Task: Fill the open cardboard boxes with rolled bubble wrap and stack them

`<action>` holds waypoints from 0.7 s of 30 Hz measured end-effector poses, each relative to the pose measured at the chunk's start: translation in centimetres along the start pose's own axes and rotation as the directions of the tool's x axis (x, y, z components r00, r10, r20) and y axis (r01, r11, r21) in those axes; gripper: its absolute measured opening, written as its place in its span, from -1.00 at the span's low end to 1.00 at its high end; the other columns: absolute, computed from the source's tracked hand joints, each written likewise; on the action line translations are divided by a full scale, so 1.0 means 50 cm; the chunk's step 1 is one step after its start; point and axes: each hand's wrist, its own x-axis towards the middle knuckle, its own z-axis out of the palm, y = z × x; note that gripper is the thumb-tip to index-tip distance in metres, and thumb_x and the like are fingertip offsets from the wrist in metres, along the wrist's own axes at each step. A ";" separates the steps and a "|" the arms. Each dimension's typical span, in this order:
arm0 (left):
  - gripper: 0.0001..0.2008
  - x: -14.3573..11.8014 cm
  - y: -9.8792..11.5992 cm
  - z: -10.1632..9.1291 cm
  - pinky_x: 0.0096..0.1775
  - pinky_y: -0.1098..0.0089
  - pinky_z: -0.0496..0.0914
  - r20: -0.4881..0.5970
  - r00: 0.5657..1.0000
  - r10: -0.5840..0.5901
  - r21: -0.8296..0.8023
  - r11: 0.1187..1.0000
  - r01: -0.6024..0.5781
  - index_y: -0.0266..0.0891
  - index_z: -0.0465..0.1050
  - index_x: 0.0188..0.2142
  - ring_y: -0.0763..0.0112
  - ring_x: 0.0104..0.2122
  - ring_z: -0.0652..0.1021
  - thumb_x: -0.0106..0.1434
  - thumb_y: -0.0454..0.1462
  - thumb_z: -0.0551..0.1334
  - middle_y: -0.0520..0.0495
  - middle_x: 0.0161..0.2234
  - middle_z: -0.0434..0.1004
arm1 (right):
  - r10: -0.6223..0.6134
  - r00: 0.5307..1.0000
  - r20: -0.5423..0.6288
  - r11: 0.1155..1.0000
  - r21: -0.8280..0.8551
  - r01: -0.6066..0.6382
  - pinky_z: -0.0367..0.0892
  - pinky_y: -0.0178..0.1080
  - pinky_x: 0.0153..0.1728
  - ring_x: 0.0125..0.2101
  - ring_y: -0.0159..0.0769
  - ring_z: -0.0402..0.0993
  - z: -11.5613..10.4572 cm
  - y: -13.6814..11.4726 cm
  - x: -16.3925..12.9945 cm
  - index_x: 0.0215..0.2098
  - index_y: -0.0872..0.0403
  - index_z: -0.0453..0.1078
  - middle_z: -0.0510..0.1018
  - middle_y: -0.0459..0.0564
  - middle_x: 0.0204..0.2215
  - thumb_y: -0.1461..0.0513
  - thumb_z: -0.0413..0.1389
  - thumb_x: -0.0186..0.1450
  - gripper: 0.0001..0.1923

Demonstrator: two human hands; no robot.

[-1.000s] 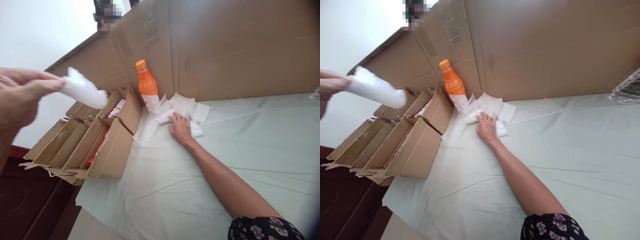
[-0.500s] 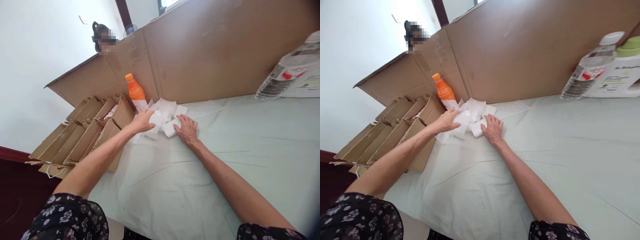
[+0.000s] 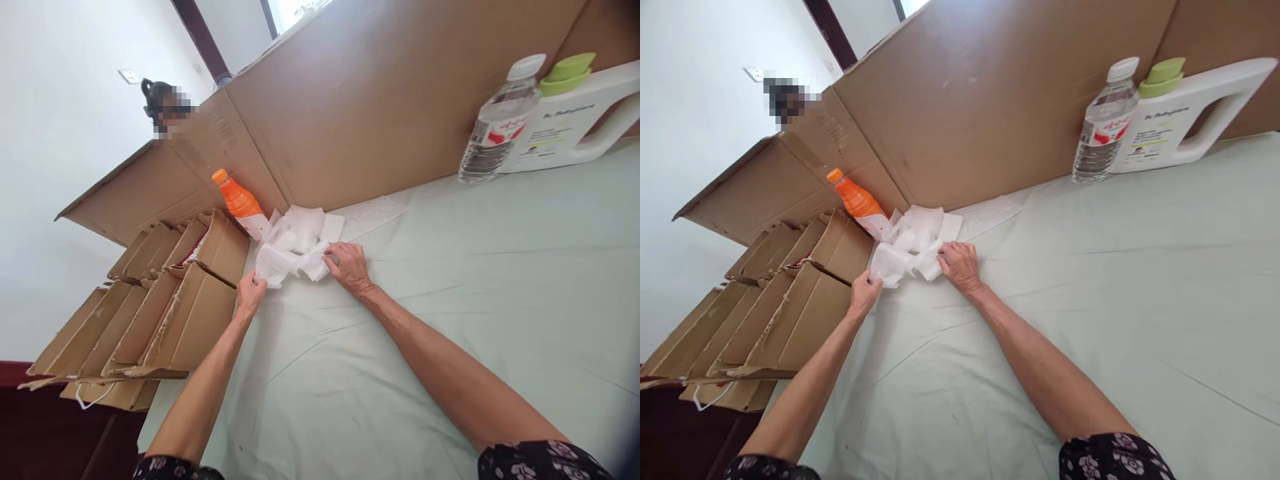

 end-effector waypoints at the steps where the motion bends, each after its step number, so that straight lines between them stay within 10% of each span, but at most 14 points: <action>1: -0.84 -0.005 0.006 -0.011 -0.31 0.41 0.46 -0.036 0.999 0.028 -0.031 0.999 -0.029 -0.30 0.50 -0.21 0.42 -0.37 0.54 0.40 -0.26 0.18 0.03 -0.36 0.53 | 0.022 0.999 -0.037 1.000 0.010 -0.022 0.15 -0.11 0.06 -0.09 -0.12 0.48 -0.002 0.006 0.005 -0.14 0.02 0.53 0.65 0.04 -0.13 0.19 0.07 0.38 -0.79; 7: -0.66 0.034 0.101 -0.060 -0.11 0.34 0.47 -0.182 0.967 0.179 -0.110 0.973 -0.201 -0.28 0.46 0.02 0.28 -0.18 0.57 0.32 -0.23 0.10 -0.08 -0.17 0.57 | 0.212 0.955 -0.206 0.977 0.040 -0.208 0.20 -0.01 0.06 0.11 0.05 0.38 -0.002 0.053 0.025 0.12 0.08 0.45 0.48 0.20 0.19 0.11 -0.02 0.39 -0.57; 13: -0.14 0.056 0.198 0.042 0.26 -0.06 0.26 0.000 0.936 0.352 -0.063 0.934 -0.352 -0.27 0.16 0.37 -0.17 0.33 0.29 0.15 -0.08 0.39 -0.45 0.37 0.18 | 0.187 0.921 -0.340 0.981 0.025 -0.190 0.15 0.01 0.19 0.29 -0.02 0.23 -0.009 0.050 0.016 0.32 0.10 0.28 0.27 0.22 0.37 0.13 -0.19 0.47 -0.46; 21: -0.32 0.051 0.185 0.146 0.32 -0.28 0.05 0.215 0.881 0.422 -0.068 0.906 -0.418 -0.21 0.29 0.30 -0.22 0.45 0.07 0.25 -0.03 0.30 -0.39 0.44 0.10 | -0.030 0.988 0.152 0.982 -0.180 0.057 0.10 0.07 0.18 0.25 0.01 0.30 0.013 0.021 0.010 0.09 -0.02 0.53 0.54 0.10 0.18 0.14 -0.02 0.45 -0.63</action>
